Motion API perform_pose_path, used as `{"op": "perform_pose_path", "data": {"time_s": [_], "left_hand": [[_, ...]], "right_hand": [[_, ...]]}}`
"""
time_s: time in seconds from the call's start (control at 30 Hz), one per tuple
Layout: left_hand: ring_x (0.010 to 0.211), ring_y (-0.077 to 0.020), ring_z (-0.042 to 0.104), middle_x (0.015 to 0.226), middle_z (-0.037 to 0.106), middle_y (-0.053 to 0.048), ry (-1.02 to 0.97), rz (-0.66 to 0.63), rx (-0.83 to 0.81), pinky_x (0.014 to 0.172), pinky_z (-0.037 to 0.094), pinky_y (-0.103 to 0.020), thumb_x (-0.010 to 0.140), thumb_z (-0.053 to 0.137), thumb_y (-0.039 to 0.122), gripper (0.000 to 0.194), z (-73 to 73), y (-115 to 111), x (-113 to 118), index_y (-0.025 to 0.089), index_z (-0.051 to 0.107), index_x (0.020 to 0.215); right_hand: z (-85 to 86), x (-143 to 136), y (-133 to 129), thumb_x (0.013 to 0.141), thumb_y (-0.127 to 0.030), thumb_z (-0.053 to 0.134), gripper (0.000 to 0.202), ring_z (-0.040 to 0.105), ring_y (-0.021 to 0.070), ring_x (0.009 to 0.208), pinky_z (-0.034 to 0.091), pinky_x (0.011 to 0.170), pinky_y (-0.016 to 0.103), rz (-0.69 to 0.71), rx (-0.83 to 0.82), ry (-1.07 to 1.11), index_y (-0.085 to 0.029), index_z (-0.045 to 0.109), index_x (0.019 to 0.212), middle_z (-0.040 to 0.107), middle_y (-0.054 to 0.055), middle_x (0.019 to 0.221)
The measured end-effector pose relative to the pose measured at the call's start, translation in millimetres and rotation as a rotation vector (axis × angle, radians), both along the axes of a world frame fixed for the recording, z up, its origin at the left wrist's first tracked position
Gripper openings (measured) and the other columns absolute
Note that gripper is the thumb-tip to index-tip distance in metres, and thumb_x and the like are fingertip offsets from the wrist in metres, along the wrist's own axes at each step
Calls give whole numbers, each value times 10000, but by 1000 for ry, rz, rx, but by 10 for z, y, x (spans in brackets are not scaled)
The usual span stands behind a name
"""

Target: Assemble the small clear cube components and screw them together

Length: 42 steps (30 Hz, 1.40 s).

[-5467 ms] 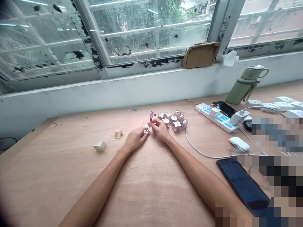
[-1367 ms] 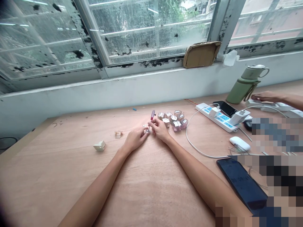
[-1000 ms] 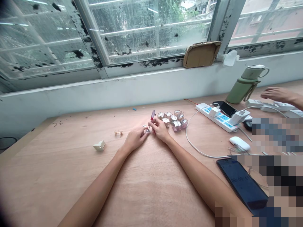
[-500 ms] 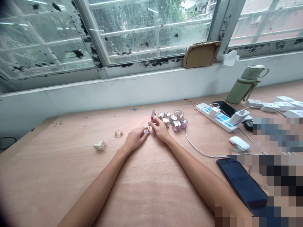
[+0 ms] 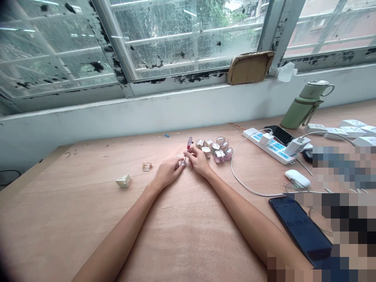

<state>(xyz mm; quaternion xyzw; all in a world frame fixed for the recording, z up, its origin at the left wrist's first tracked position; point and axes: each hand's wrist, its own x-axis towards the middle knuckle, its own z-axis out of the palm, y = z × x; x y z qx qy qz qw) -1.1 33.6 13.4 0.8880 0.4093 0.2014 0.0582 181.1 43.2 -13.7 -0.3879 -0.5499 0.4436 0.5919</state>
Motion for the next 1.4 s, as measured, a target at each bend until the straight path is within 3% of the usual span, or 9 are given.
{"op": "perform_pose_path", "data": {"time_s": [0.57,0.73,0.87,1.0,1.17,1.4], "left_hand": [[894,-216,662,1004,721,-59,8,5,3,784,473,-304,1019,481,338,262,0,2,2,235,646,1194],[874,-215,657,972,714,-51,2,-2,0,777,468,-302,1011,486,319,229,19,-6,4,238,651,1148],[868,-213,651,964,711,-46,0,-4,2,772,459,-303,1009,488,309,244,22,-10,3,240,645,1182],[863,-211,645,953,705,-43,0,-5,12,760,451,-302,1014,478,307,249,20,-11,2,240,647,1184],[853,-209,644,943,705,-43,6,-5,9,751,450,-301,1017,474,316,246,26,-13,2,238,649,1171],[860,-215,652,974,715,-47,2,-7,12,748,449,-308,1014,488,323,241,13,-1,4,232,653,1166]], "right_hand": [[38,-8,-21,782,-633,731,440,452,101,451,351,428,272,-10,-9,2,-236,543,802,573,-29,714],[65,7,-45,763,-580,769,386,440,107,475,345,457,262,-20,-25,-20,-219,632,788,546,-37,610],[44,24,-32,754,-542,792,363,436,94,490,339,465,250,4,-25,-15,-205,682,832,575,-31,649],[30,24,-19,726,-542,816,394,437,81,499,354,469,247,13,-4,31,-210,649,857,618,-26,757],[43,22,-30,741,-549,805,390,429,90,494,354,479,250,22,-10,32,-210,624,808,556,-48,645],[90,19,-59,756,-563,781,402,439,89,500,355,484,250,10,-26,21,-189,657,841,569,-39,649]]}}
